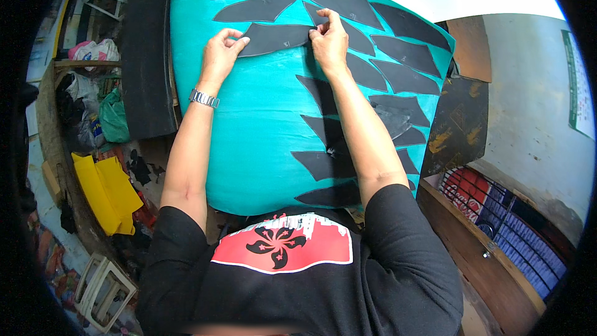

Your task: The person arranges black triangular pieces on a teal surface, repeatedly picking up and placing them in a pattern. The person also lifts and repositions the teal surface during the process.

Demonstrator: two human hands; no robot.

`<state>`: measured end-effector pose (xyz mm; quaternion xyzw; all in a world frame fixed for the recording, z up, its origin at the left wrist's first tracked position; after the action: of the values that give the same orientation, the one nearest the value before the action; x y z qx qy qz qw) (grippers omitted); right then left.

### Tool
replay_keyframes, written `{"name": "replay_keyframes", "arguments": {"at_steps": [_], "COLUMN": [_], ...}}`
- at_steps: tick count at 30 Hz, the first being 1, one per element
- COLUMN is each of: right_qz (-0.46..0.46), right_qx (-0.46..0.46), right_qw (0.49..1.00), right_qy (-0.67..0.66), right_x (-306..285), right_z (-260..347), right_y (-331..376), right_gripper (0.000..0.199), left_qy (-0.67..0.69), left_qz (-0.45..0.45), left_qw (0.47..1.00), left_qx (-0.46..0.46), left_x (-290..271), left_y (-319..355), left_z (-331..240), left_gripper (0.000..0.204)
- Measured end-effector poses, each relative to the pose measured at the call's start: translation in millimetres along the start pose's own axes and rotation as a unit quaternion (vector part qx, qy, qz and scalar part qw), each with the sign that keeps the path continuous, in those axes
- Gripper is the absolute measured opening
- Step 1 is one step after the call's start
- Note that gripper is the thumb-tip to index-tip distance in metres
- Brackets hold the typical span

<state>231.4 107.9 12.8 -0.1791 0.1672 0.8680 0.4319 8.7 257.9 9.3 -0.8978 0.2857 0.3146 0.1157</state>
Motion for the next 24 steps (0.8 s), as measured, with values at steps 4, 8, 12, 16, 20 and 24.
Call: {"name": "replay_keyframes", "arguments": {"at_steps": [4,8,12,16,20,24], "right_qz": [-0.004,-0.019,-0.032,-0.039,-0.042,-0.025], "right_qx": [0.002,0.006,0.021,0.025,0.030,0.049], "right_qw": [1.000,0.999,0.996,0.994,0.993,0.994], "right_qy": [0.016,0.030,0.075,0.101,0.110,0.096], "right_x": [0.6,2.6,5.1,5.4,6.1,6.9], "right_z": [0.7,4.3,5.4,5.0,3.6,0.0], "right_y": [-2.7,-6.4,-10.0,-12.2,-13.1,-15.8], "right_gripper": [0.049,0.051,0.052,0.052,0.051,0.053], "left_qy": [0.018,0.025,0.026,0.022,0.018,0.027], "left_qz": [-0.026,-0.043,-0.053,-0.064,-0.071,-0.054], "left_qw": [0.999,0.999,0.998,0.998,0.997,0.998], "left_qx": [-0.021,-0.023,-0.023,-0.014,-0.008,-0.029], "left_x": [0.5,1.2,2.0,1.4,0.3,2.1], "left_y": [2.5,4.6,5.3,6.1,7.1,7.7], "left_z": [3.2,5.9,5.7,2.4,0.7,4.9], "left_gripper": [0.023,0.025,0.031,0.038,0.039,0.038]}}
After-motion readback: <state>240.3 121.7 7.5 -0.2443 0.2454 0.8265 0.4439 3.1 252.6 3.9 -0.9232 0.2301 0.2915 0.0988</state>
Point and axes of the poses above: each hand's wrist, its own y-axis away from the middle knuckle, its own x-axis out of the palm, z = x × y, the point moved 6 cm from there along -y, towards the middle knuckle, and after that the axes turned 9 degrees about x, right-handed, at the moved point
